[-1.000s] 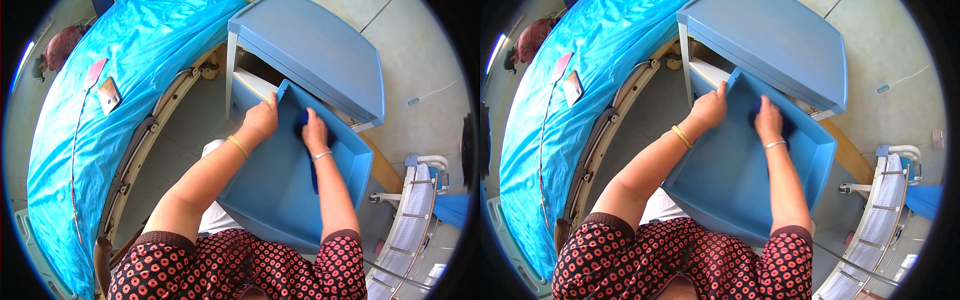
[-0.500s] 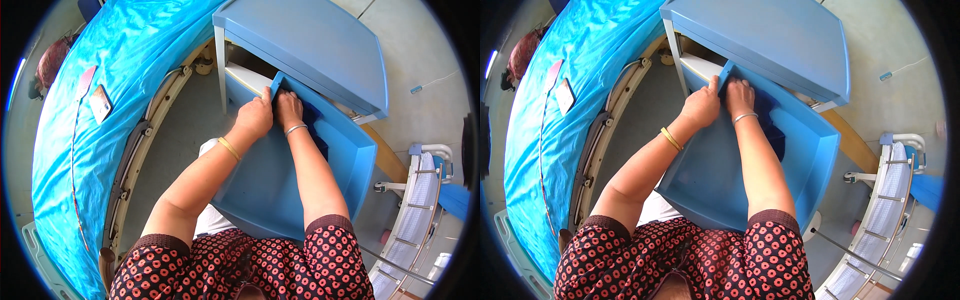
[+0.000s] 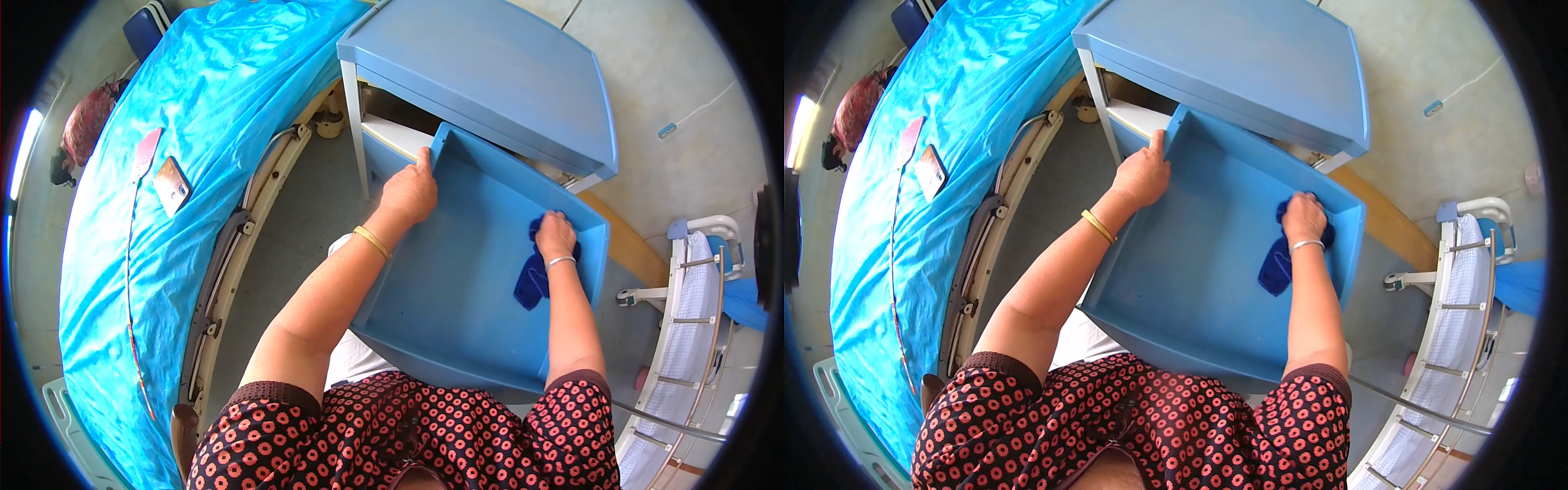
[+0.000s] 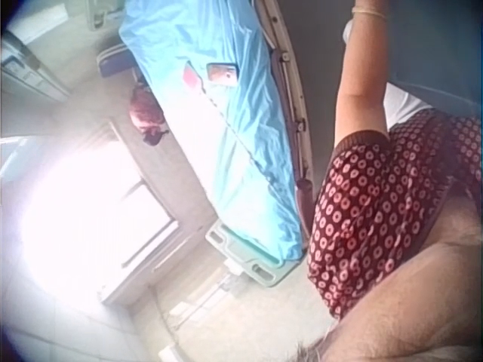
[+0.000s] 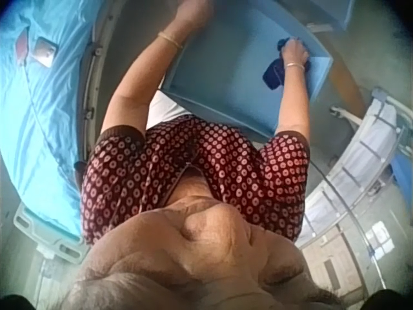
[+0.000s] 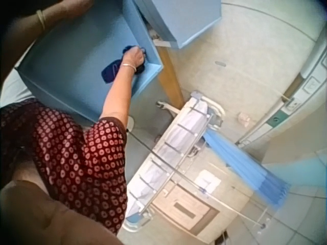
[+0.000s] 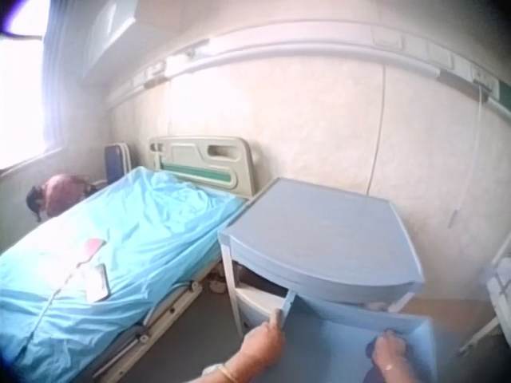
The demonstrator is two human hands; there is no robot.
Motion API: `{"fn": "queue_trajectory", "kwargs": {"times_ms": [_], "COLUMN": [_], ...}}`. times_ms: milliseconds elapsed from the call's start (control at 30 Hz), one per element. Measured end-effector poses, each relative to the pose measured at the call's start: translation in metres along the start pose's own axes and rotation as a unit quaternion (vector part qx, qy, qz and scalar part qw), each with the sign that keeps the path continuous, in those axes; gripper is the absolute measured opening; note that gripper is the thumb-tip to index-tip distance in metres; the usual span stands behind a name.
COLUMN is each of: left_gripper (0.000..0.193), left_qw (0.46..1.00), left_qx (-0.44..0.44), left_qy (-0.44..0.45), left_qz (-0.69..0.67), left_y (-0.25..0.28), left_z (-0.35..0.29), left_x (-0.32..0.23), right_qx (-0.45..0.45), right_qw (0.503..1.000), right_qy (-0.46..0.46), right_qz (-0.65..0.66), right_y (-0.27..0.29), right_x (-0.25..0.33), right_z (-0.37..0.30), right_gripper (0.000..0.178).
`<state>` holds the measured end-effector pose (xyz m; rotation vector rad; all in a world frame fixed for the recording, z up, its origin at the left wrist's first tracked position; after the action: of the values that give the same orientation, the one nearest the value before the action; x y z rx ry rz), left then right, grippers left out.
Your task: The person wipes the interior and exterior edges of a blue plastic drawer using a blue cloth.
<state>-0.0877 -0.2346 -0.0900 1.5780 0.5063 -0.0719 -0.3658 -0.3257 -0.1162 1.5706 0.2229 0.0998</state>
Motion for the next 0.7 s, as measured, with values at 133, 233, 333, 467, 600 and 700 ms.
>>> {"fn": "queue_trajectory", "kwargs": {"times_ms": [133,233,333,467,600,700], "left_gripper": [0.054,0.056,0.058,0.059,0.059,0.059], "left_qw": [1.0,1.0,1.0,0.999,1.0,1.0], "left_qx": [0.002,0.0,0.005,0.003,-0.012,-0.002], "left_qy": [-0.003,-0.009,-0.015,-0.018,-0.014,-0.005], "left_qz": [-0.008,-0.017,-0.019,-0.027,-0.015,-0.02], "left_y": [-0.003,-0.007,-0.007,-0.005,0.001,-0.005], "left_z": [0.002,0.003,0.003,0.003,0.0,0.004], "left_x": [0.001,0.004,0.001,-0.003,-0.002,-0.003], "right_qx": [0.025,-0.123,-0.235,-0.23,-0.106,-0.047], "right_qw": [0.997,0.936,0.87,0.913,0.954,0.966], "right_qy": [0.04,0.166,0.234,0.225,0.203,0.154], "right_qz": [0.067,0.286,0.365,0.252,0.194,0.2], "right_y": [0.0,0.009,0.021,0.028,0.024,0.023], "right_x": [0.027,0.106,0.171,0.199,0.209,0.203], "right_z": [0.002,0.007,0.015,0.021,0.027,0.037], "right_gripper": [0.02,0.034,0.034,0.024,0.016,0.014]}}
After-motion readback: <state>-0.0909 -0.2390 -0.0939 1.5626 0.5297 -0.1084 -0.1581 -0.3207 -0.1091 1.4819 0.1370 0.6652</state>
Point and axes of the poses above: each hand's wrist, its own z-axis towards the middle knuckle, its own y-axis out of the back of the hand, x = y × z, the point moved 7 cm from there along z, towards the middle knuckle, and after that the axes turned 5 degrees about z, right-handed, at the moved point
